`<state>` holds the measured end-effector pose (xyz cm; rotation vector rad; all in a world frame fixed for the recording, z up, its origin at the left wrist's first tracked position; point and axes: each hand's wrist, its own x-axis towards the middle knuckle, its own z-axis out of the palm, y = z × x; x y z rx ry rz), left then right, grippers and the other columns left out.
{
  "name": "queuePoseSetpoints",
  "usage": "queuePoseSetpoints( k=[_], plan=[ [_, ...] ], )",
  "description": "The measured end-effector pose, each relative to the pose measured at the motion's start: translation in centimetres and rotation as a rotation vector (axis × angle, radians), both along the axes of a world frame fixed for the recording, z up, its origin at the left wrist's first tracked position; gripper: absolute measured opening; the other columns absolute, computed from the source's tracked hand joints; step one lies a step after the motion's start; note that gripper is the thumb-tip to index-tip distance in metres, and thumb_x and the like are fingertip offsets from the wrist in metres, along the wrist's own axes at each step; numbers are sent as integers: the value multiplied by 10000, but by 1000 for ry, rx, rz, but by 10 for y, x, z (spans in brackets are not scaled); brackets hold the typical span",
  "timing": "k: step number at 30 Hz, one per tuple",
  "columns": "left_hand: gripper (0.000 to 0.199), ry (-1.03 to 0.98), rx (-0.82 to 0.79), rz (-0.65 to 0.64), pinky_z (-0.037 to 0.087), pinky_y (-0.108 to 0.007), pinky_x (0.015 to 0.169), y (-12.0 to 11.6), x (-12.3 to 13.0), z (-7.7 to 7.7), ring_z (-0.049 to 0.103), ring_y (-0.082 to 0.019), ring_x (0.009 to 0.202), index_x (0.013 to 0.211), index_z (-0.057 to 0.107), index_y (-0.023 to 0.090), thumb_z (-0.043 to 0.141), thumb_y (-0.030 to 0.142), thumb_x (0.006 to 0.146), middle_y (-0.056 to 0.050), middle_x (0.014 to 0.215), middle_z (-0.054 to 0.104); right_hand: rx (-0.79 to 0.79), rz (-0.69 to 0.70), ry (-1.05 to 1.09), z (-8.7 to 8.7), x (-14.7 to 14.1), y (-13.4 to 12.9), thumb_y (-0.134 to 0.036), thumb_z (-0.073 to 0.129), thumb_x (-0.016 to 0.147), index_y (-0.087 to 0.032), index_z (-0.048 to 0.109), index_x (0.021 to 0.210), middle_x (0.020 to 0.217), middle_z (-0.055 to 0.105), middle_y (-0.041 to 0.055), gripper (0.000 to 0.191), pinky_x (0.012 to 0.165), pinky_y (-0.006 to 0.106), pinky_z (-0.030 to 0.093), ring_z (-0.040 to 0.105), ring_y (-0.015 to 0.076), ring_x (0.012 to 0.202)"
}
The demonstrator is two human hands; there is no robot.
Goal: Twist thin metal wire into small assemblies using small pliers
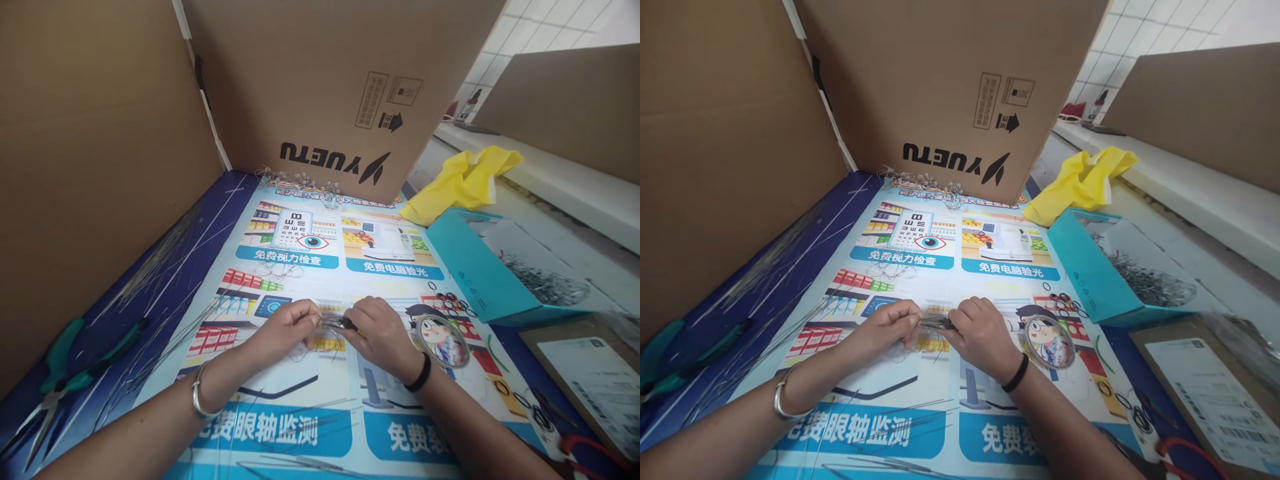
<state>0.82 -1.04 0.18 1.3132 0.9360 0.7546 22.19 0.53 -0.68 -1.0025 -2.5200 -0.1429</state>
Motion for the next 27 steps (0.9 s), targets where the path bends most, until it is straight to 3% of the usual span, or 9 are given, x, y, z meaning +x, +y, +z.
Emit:
queuePoseSetpoints(
  k=[5,14,27],
  plan=[
    [133,122,74,16,353,-232,577,0,0,-1,479,-105,563,764,508,171,432,254,836,30,584,531,13,0,4,1,1,1,-362,484,875,-166,580,758,720,565,58,248,655,312,322,456,179,714],
    [143,120,77,6,360,-242,598,-1,0,0,484,-111,560,746,495,177,434,272,835,30,570,545,61,-6,-28,2,4,0,-354,485,875,-167,584,739,698,556,51,252,641,315,301,439,178,697],
    [102,-27,-71,23,359,-240,583,-2,2,3,485,-105,522,702,505,175,505,250,771,34,521,544,56,-16,-68,1,2,1,-332,500,867,-171,578,738,701,563,49,220,645,315,315,453,180,697]
  ],
)
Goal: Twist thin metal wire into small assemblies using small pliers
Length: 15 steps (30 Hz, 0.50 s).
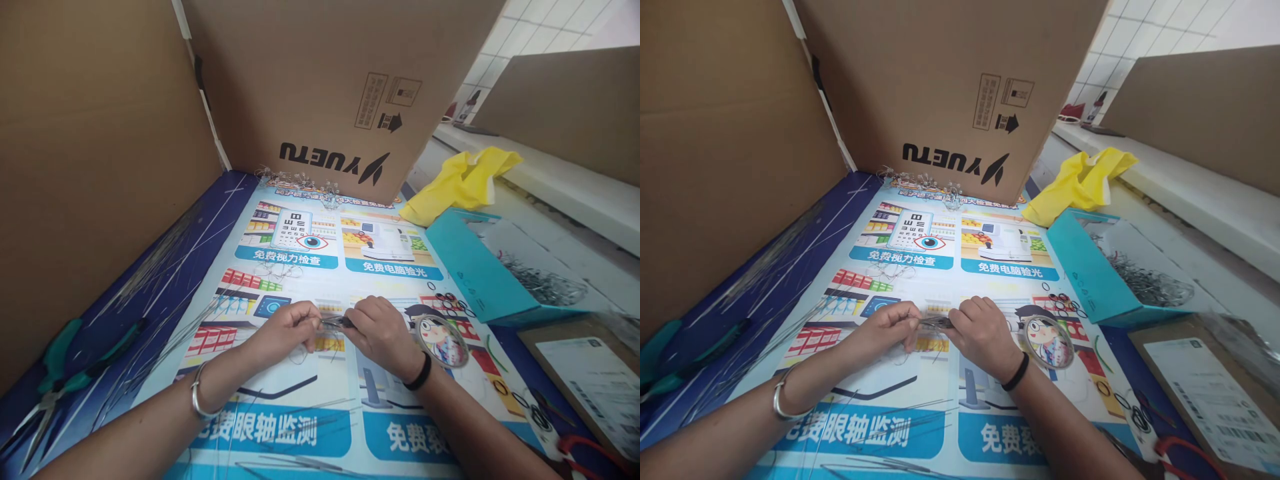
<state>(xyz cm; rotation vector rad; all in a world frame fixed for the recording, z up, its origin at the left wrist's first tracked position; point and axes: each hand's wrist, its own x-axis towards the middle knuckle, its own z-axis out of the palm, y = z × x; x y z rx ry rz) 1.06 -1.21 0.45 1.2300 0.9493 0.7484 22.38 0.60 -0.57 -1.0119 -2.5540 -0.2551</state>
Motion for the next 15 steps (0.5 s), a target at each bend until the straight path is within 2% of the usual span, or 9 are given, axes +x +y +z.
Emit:
queuePoseSetpoints(
  k=[4,8,11,13,15],
  plan=[
    [122,-109,-97,50,356,-230,530,1,1,-3,476,-96,470,692,500,172,530,264,767,38,492,524,-92,-51,57,-5,-1,1,-363,510,863,-173,569,739,732,575,53,235,665,308,337,483,183,729],
    [150,-211,-154,143,338,-213,503,3,0,-5,493,-89,457,695,507,163,547,276,786,39,483,507,-203,-202,123,-10,0,5,-372,508,863,-180,560,740,737,568,49,233,668,302,355,503,184,734],
    [155,-253,-159,179,346,-213,515,3,-1,-5,503,-86,467,722,528,156,537,280,814,34,505,511,-316,-282,276,-10,0,8,-395,505,862,-188,520,719,692,534,26,252,602,272,358,494,160,672],
    [167,-283,-159,213,353,-216,524,3,-1,-4,508,-84,476,719,532,153,531,280,827,29,522,515,-351,-263,394,-9,-1,7,-435,499,858,-194,481,693,661,499,9,293,558,259,350,468,142,620],
    [168,-320,-161,265,361,-219,529,3,0,-4,512,-85,487,715,533,152,534,276,830,26,537,514,-344,-174,462,-7,-4,4,-487,503,843,-197,463,692,655,485,4,328,550,258,354,455,136,606]
  ],
)
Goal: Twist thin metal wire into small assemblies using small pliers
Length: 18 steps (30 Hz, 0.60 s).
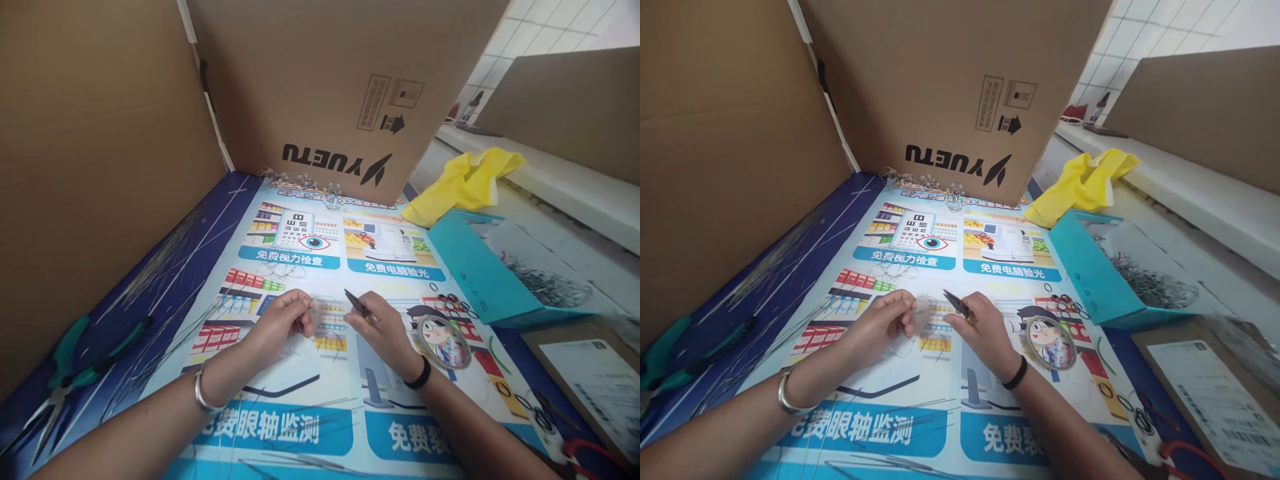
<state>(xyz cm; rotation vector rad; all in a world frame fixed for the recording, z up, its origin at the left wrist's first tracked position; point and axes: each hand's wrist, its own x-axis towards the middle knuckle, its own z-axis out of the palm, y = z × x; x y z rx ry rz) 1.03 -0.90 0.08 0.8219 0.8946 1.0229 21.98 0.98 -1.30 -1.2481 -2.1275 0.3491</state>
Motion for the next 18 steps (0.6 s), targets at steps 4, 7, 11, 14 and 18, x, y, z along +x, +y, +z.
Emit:
queuePoseSetpoints(
  k=[4,7,11,14,18],
  plan=[
    [156,-67,-21,71,388,-232,542,0,2,0,522,-92,504,724,540,156,545,274,827,33,557,489,110,162,33,-1,-8,-7,-563,531,787,-193,499,745,683,526,24,375,588,271,384,487,154,655],
    [148,-85,-35,59,396,-237,542,-1,4,1,524,-96,501,725,537,157,550,267,823,35,557,480,145,188,29,-4,-11,-8,-559,549,773,-187,518,759,697,551,39,374,613,280,399,503,162,678],
    [150,-90,-58,41,392,-235,529,-2,4,2,526,-99,497,730,533,155,544,270,827,34,557,480,143,186,37,-5,-10,-6,-567,543,771,-183,529,753,686,554,37,385,607,277,400,506,159,668],
    [138,-99,-57,28,389,-229,524,-3,3,1,523,-95,495,737,537,153,544,259,824,35,562,481,103,201,55,-4,-10,-5,-577,533,772,-183,538,752,684,554,32,395,604,272,399,509,153,663],
    [143,-113,-41,-7,381,-221,509,-3,3,0,515,-89,481,733,544,146,541,257,824,34,559,482,13,215,86,-2,-10,-5,-594,542,753,-181,530,726,666,532,24,414,589,268,387,493,148,644]
  ],
)
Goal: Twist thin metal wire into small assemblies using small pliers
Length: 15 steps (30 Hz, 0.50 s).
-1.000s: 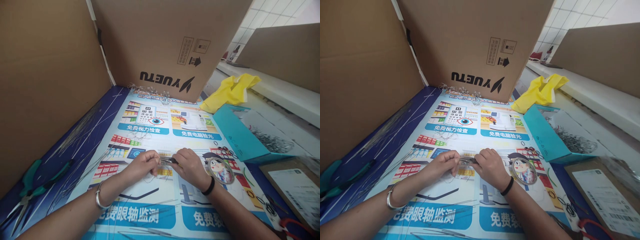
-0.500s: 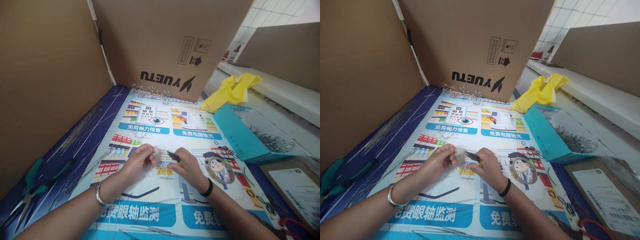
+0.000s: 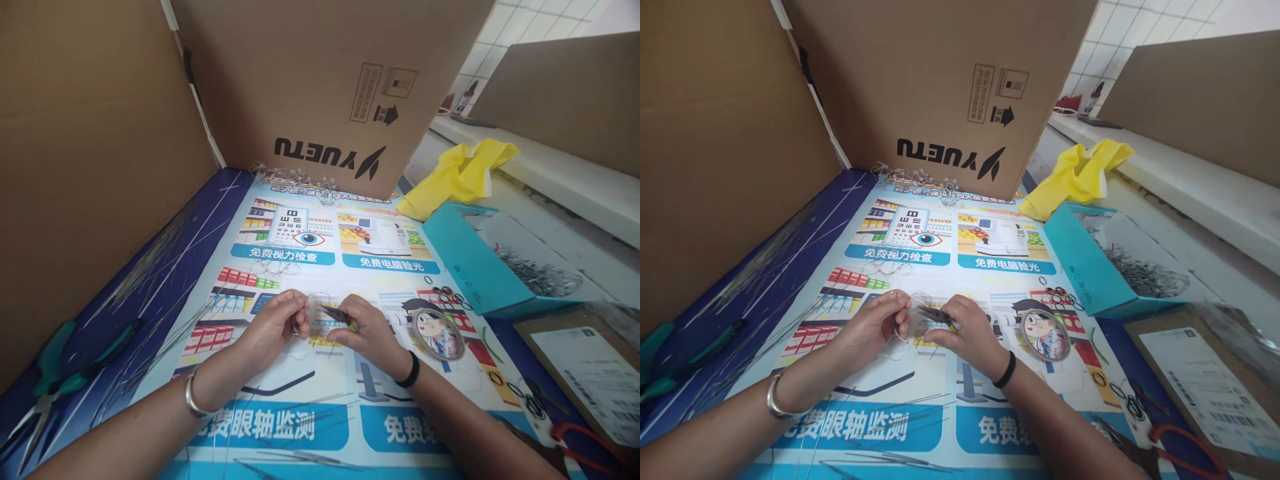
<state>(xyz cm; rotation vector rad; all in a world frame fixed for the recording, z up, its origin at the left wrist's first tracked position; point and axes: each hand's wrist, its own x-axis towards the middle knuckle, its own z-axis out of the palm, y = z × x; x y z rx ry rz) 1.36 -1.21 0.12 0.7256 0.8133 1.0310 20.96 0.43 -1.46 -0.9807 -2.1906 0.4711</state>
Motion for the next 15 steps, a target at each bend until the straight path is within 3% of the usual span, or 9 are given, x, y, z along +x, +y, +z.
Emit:
queuePoseSetpoints(
  k=[15],
  plan=[
    [152,25,-8,-36,393,-222,507,-2,1,-1,490,-88,499,742,557,150,537,271,832,26,559,481,-141,37,76,3,3,3,-638,507,747,-190,490,713,669,473,0,450,569,255,357,441,132,623]
  ],
)
